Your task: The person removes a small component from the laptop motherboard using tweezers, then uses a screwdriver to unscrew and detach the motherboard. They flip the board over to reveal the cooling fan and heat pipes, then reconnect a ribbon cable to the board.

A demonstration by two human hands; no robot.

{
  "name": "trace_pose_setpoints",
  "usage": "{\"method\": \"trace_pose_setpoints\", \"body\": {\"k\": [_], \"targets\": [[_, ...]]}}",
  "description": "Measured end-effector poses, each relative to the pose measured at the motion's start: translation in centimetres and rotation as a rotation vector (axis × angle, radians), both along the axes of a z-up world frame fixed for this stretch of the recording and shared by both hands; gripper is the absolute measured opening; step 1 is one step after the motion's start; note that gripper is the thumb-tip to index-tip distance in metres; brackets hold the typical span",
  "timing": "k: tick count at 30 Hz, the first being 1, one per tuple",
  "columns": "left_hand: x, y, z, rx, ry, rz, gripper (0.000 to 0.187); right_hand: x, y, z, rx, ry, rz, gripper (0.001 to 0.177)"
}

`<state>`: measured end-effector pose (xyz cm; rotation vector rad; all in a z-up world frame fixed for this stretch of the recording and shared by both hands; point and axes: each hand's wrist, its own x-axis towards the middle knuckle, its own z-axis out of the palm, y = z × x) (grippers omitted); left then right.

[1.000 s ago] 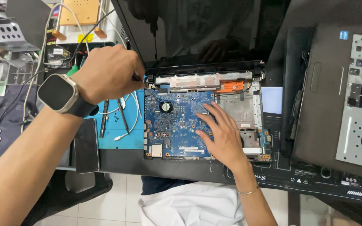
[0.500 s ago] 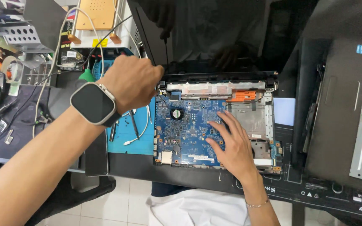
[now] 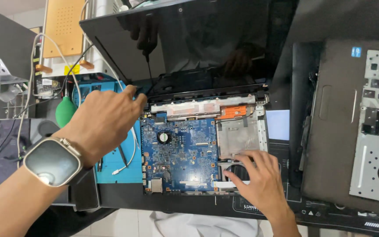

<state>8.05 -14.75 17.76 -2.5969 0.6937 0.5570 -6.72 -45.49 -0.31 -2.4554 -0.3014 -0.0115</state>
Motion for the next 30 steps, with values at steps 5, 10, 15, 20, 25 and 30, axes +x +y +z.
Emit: {"method": "trace_pose_setpoints", "body": {"k": [5,10,15,20,25,30], "targets": [[1.0,-1.0,0.7,0.017,0.056,0.022,0.010,-0.6,0.7,0.5,-0.011,0.031,-0.036,0.046],[1.2,0.0,0.3,0.023,0.059,0.071,0.018,-1.4,1.5,0.7,-0.034,0.090,-0.084,0.046],[0.5,1.1,1.0,-0.081,0.037,-0.063,0.024,-2.5,2.8,1.0,-0.048,0.063,-0.163,0.045],[-0.7,1.7,-0.1,-0.081,-0.080,-0.146,0.004,-2.6,2.9,0.8,-0.079,0.014,-0.188,0.044],[-2.2,3.0,0.2,-0.214,-0.124,-0.225,0.030,-2.9,3.2,0.9,-0.149,0.029,-0.222,0.042],[-2.3,3.6,0.4,-0.287,-0.280,-0.200,0.013,-3.3,3.4,0.4,-0.137,-0.078,-0.228,0.042]]}}
